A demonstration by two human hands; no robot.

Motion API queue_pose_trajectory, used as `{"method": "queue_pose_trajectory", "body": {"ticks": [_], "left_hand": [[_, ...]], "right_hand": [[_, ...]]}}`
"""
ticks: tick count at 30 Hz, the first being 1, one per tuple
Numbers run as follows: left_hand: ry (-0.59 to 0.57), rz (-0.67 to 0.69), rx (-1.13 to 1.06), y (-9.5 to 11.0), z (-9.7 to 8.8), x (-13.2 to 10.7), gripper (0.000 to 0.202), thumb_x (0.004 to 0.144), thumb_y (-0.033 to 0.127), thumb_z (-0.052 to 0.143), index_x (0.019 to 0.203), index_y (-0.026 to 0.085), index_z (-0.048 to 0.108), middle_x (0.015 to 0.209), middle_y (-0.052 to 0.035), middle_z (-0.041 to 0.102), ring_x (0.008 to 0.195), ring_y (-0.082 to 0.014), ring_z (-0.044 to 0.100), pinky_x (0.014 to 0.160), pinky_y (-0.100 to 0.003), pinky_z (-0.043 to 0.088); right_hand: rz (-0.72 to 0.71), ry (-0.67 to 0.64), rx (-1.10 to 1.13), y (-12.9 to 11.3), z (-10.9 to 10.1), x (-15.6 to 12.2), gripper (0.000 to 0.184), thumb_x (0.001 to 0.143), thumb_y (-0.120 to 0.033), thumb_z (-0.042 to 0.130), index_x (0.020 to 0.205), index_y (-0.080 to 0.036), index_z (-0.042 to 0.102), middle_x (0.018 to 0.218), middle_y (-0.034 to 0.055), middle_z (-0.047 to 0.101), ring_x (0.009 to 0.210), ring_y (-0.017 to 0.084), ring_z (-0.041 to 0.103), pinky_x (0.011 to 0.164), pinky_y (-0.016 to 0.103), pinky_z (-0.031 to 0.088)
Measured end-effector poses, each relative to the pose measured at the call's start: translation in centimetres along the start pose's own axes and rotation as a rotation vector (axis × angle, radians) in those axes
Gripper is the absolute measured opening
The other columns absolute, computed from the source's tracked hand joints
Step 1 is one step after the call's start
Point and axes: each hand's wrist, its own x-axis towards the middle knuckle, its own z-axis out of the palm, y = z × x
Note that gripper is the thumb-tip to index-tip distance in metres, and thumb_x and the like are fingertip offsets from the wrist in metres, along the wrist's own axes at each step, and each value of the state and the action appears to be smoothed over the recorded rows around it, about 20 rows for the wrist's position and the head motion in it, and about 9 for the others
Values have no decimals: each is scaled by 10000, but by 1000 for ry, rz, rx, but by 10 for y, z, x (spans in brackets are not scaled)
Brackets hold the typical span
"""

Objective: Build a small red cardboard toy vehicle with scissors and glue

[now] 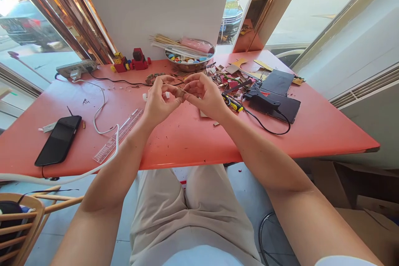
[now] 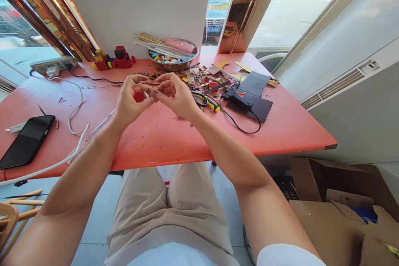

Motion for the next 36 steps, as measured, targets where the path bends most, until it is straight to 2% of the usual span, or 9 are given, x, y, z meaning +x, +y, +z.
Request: {"method": "queue_pose_trajectory", "body": {"ticks": [2, 4, 9, 12, 14, 18, 26, 30, 36], "left_hand": [[-45, -74, -83, 3, -2, 1, 572, 723, 448, 935, 1177, 274, 632, 828, 10, 746, 714, -193, 687, 767, -386, 598], [-82, -128, -146, 6, -5, 3, 614, 733, 533, 933, 1197, 270, 629, 858, -11, 773, 728, -198, 717, 702, -347, 588], [-29, -139, -206, 6, -11, 10, 615, 809, 775, 814, 1133, 272, 676, 880, -53, 807, 821, -232, 786, 690, -343, 611], [12, -120, -224, 8, -13, 12, 620, 797, 837, 779, 1047, 274, 715, 887, -66, 819, 827, -229, 784, 686, -343, 619], [3, -131, -204, 13, -12, 11, 631, 732, 811, 851, 1015, 258, 743, 923, -70, 827, 849, -223, 782, 702, -329, 619], [-73, -143, -120, 22, -7, 7, 611, 615, 629, 996, 1006, 217, 773, 1007, -71, 832, 912, -213, 780, 765, -302, 610], [-30, -65, 29, 19, -1, 2, 342, 699, 351, 914, 966, 219, 747, 960, -41, 829, 887, -197, 772, 778, -302, 592], [-20, -2, 42, 21, 1, 1, 285, 719, 316, 874, 949, 216, 738, 917, -24, 812, 856, -179, 754, 771, -293, 578], [-22, 42, 53, 22, 1, 1, 262, 730, 314, 868, 927, 230, 718, 901, -8, 799, 846, -168, 737, 753, -282, 574]], "right_hand": [[22, 15, 52, 0, 0, 1, 398, 734, -346, 874, 1021, -292, 604, 968, -6, 710, 920, 190, 734, 849, 353, 660], [46, 20, 83, -1, 0, 1, 402, 712, -316, 855, 1009, -295, 586, 972, -10, 709, 926, 186, 734, 866, 357, 672], [77, 53, 112, 1, -1, 1, 400, 713, -297, 831, 1013, -293, 568, 1014, 3, 729, 950, 192, 749, 931, 392, 676], [79, 62, 113, 5, -3, 1, 400, 731, -312, 820, 1030, -296, 555, 1019, 3, 738, 956, 198, 757, 920, 396, 680], [68, 56, 106, 7, -3, 1, 417, 740, -328, 821, 1053, -296, 548, 1026, 1, 746, 965, 199, 765, 927, 396, 679], [33, 33, 71, 10, -3, 2, 459, 754, -374, 851, 1076, -294, 533, 1070, 7, 760, 996, 205, 776, 990, 417, 670], [-71, 44, -37, 16, 2, 2, 363, 798, -394, 820, 974, -297, 517, 1042, 12, 737, 989, 196, 764, 987, 398, 672], [-115, 55, -84, 14, 3, 0, 299, 841, -383, 775, 1022, -289, 556, 1059, 35, 777, 1029, 210, 771, 947, 388, 676], [-130, 44, -149, 12, 3, -1, 249, 875, -375, 761, 1054, -259, 632, 1099, 55, 829, 1022, 211, 793, 986, 398, 666]]}}
